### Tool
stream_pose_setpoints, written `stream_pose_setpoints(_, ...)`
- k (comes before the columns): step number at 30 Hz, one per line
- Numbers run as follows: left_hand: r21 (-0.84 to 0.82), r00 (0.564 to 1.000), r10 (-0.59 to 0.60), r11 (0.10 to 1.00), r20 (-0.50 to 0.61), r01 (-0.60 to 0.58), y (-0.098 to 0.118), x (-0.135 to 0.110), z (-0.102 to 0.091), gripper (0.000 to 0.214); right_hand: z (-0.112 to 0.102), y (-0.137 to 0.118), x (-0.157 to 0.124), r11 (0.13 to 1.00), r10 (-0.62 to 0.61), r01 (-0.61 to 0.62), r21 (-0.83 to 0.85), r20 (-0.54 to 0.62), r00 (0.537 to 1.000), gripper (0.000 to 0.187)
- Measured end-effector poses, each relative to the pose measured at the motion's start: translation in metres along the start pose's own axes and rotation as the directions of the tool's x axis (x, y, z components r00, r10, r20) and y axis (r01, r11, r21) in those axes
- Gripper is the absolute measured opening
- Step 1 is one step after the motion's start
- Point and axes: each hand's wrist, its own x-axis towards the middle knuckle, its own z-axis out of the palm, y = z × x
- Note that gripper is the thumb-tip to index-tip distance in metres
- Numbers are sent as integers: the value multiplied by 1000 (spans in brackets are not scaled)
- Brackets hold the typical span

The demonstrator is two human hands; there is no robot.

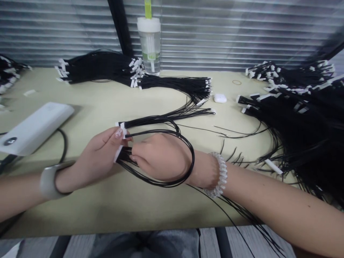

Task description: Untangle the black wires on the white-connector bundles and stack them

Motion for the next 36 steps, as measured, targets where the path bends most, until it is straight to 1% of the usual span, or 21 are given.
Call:
stream_pose_setpoints(5, 28, 1000, 5, 1000, -11, -5, 1, 1, 0, 36, -6, -4, 3, 997, 32, -28, -70, 69, 997, 26)
stream_pose_setpoints(9, 51, 999, 25, 998, -28, -23, 1, 2, 1, 36, -23, 14, -5, 995, 47, -35, -98, 119, 992, 21)
stream_pose_setpoints(11, 37, 999, 32, 999, -28, -31, -1, 1, 1, 35, -34, 30, -11, 994, 60, -51, -94, 87, 994, 22)
stream_pose_setpoints(13, 17, 999, 36, 999, -18, -36, -2, 1, 1, 34, -46, 47, -16, 996, 65, -59, -74, 92, 994, 20)
stream_pose_setpoints(14, 12, 999, 34, 999, -12, -34, -2, 1, 1, 34, -52, 55, -17, 986, 164, -164, -33, -2, 986, 20)
stream_pose_setpoints(15, 9, 1000, 30, 1000, -7, -30, -2, 1, 1, 33, -57, 62, -18, 960, 281, -280, 23, -75, 957, 19)
stream_pose_setpoints(16, 5, 1000, 27, 1000, -5, -27, -2, 0, 1, 33, -61, 69, -19, 917, 393, -370, 148, -192, 899, 19)
stream_pose_setpoints(17, 1, 1000, 23, 1000, 1, -23, -2, 0, 1, 33, -64, 75, -18, 862, 492, -405, 306, -313, 812, 20)
stream_pose_setpoints(18, -5, 1000, 21, 1000, 8, -21, -2, 0, 1, 33, -66, 80, -18, 805, 565, -371, 463, -409, 717, 24)
stream_pose_setpoints(19, -9, 1000, 22, 1000, 16, -22, -1, 0, 1, 33, -68, 85, -17, 753, 614, -284, 594, -480, 626, 31)
stream_pose_setpoints(20, -10, 999, 27, 1000, 20, -27, -1, 0, 1, 33, -69, 89, -16, 710, 644, -185, 679, -520, 562, 39)
stream_pose_setpoints(21, -4, 999, 35, 999, 19, -35, 0, 0, 1, 32, -70, 92, -15, 671, 663, -106, 734, -530, 528, 44)
stream_pose_setpoints(22, 7, 999, 46, 999, 17, -46, 0, -1, 1, 32, -70, 93, -15, 633, 678, -61, 772, -515, 524, 47)
stream_pose_setpoints(24, 32, 997, 73, 997, 13, -73, 1, -2, 1, 31, -71, 90, -15, 563, 704, -34, 825, -458, 543, 48)
stream_pose_setpoints(26, 54, 994, 103, 993, 25, -104, 2, -3, 1, 29, -69, 78, -16, 573, 678, -49, 818, -439, 589, 54)
stream_pose_setpoints(27, 62, 993, 118, 991, 32, -119, 2, -3, 1, 29, -68, 70, -16, 629, 633, -77, 774, -452, 628, 58)
stream_pose_setpoints(28, 69, 991, 130, 989, 40, -133, 2, -4, 1, 28, -66, 61, -16, 704, 564, -109, 702, -458, 688, 59)
stream_pose_setpoints(29, 74, 989, 140, 987, 43, -143, 2, -5, 0, 28, -64, 51, -17, 769, 498, -152, 621, -434, 751, 50)
stream_pose_setpoints(31, 78, 987, 154, 985, 46, -157, 3, -6, 0, 28, -60, 35, -17, 883, 383, -209, 421, -387, 839, 26)
stream_pose_setpoints(34, 72, 986, 156, 985, 50, -160, 4, -6, -1, 28, -55, 21, -19, 976, 197, -157, 147, -316, 928, 19)
stream_pose_setpoints(36, 65, 987, 152, 986, 54, -155, 5, -5, 0, 28, -52, 18, -19, 995, 92, -80, 52, -286, 954, 19)
